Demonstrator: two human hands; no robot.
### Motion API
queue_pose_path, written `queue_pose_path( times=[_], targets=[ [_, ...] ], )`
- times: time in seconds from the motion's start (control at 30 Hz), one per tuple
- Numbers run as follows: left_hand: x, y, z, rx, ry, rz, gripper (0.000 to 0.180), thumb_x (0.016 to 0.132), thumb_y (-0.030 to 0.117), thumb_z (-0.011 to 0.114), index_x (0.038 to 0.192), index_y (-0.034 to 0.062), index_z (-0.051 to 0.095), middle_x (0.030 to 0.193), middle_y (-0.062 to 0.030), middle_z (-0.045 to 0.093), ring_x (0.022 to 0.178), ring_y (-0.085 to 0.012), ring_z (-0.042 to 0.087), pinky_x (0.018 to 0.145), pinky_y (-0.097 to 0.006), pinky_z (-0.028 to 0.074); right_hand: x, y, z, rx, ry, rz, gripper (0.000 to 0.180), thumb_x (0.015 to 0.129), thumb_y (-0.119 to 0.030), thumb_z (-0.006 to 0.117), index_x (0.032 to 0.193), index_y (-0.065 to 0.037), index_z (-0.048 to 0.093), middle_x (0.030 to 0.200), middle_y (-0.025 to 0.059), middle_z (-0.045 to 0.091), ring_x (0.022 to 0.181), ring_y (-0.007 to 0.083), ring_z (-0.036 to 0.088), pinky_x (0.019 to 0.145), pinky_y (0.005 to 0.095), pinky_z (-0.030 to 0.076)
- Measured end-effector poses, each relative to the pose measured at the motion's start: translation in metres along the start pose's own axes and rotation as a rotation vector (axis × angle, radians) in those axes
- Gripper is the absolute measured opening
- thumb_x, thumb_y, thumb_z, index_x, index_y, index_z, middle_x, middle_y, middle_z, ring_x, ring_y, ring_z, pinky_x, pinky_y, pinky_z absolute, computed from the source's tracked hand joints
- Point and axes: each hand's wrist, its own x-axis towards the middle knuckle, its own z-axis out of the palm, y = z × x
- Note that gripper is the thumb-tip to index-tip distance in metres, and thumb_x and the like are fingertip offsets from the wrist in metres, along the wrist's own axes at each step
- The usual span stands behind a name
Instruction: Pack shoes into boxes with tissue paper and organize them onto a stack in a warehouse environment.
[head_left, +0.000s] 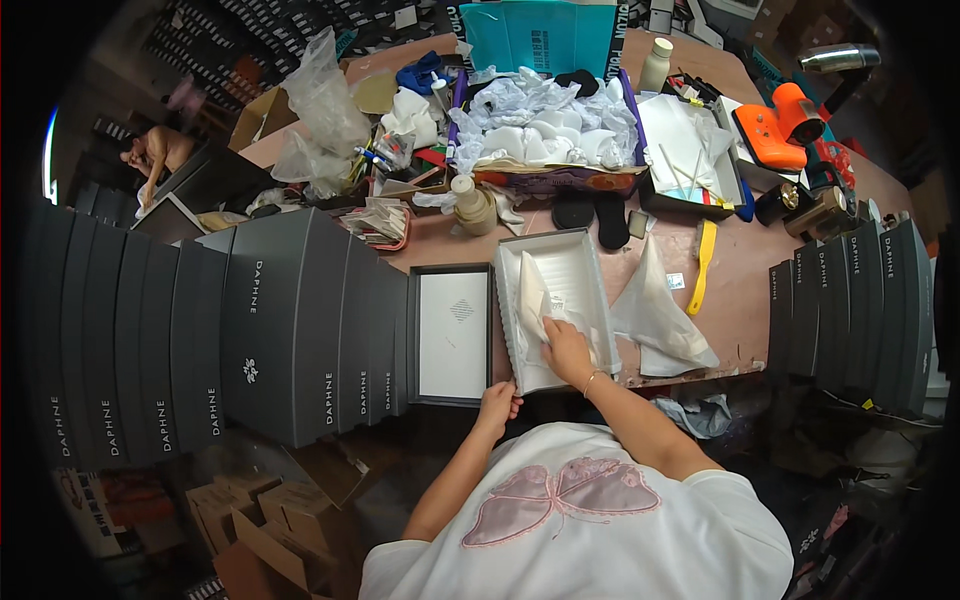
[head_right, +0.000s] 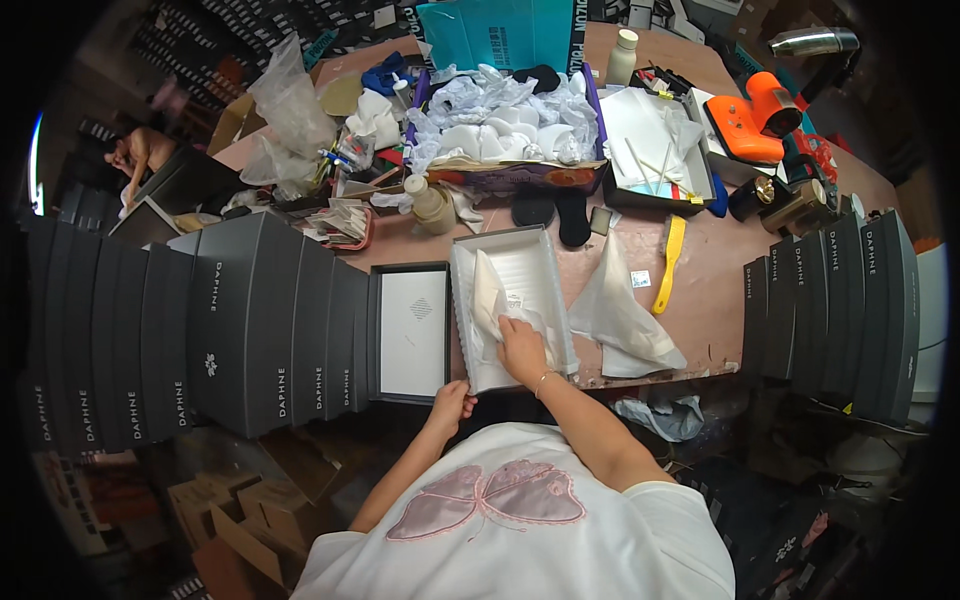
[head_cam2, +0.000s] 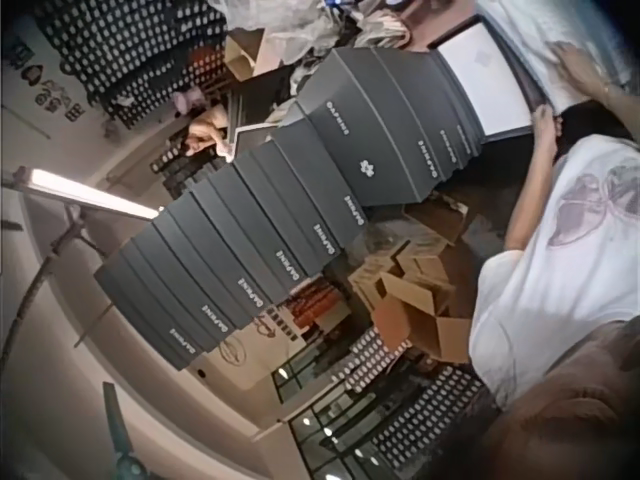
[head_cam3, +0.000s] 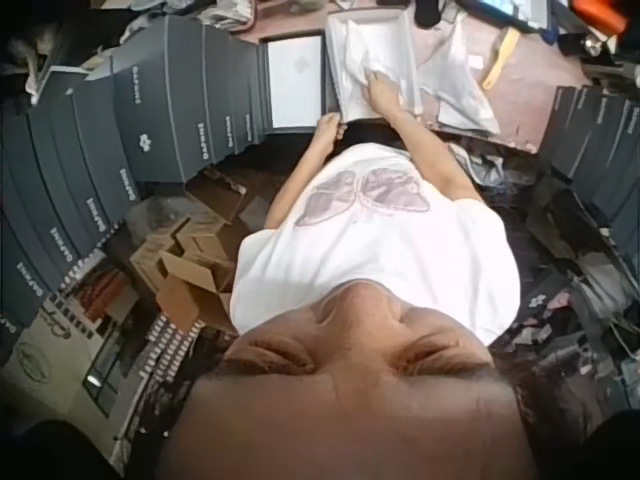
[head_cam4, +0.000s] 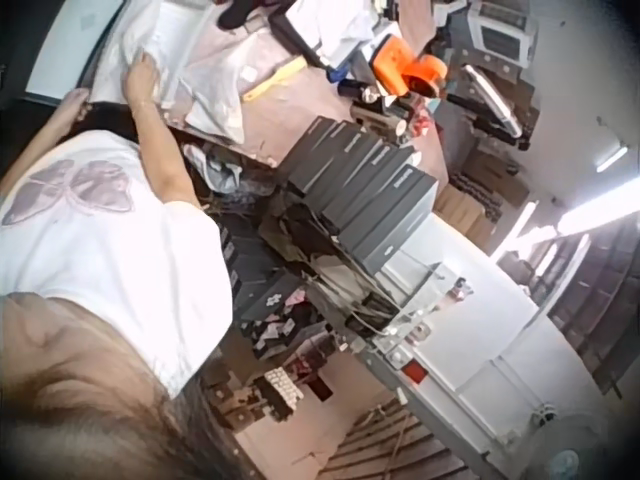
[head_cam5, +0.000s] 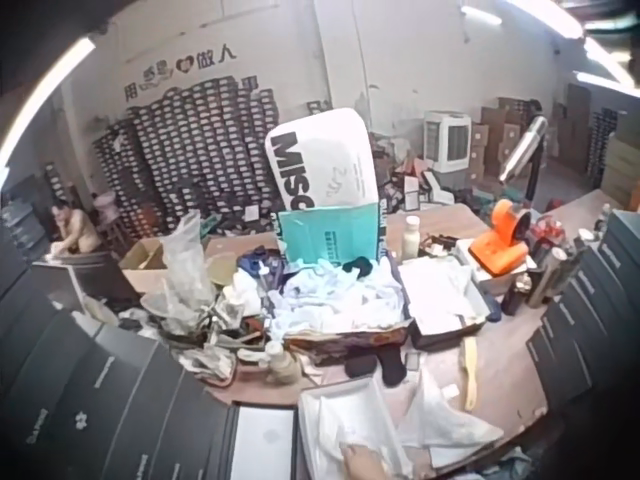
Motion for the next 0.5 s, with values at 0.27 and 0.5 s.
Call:
queue_pose_path(
  times=[0.27,0.5],
  targets=[
    [-0.058,0.07,0.04,0.703,0.16,1.264,0.013,0.083,0.013,0.065,0.093,0.0058,0.068,0.106,-0.0208,0.057,0.101,-0.0391,0.053,0.09,-0.045,0.043,-0.001,0.012,-0.001,0.163,-0.023,-0.132,0.034,0.081,-0.014,0.058,0.11,0.002,0.052,0.103,0.0228,0.055,0.093,0.0401,0.055,0.08,0.0446,0.045],
    [-0.031,0.071,0.029,0.619,0.004,1.026,0.023,0.085,0.006,0.058,0.106,-0.0027,0.059,0.124,-0.0247,0.052,0.118,-0.0418,0.046,0.1,-0.046,0.036,-0.033,0.019,-0.109,0.167,0.278,-0.007,0.051,0.078,-0.007,0.062,0.126,-0.002,0.048,0.117,0.0214,0.055,0.109,0.0375,0.053,0.092,0.0418,0.044]
  ],
)
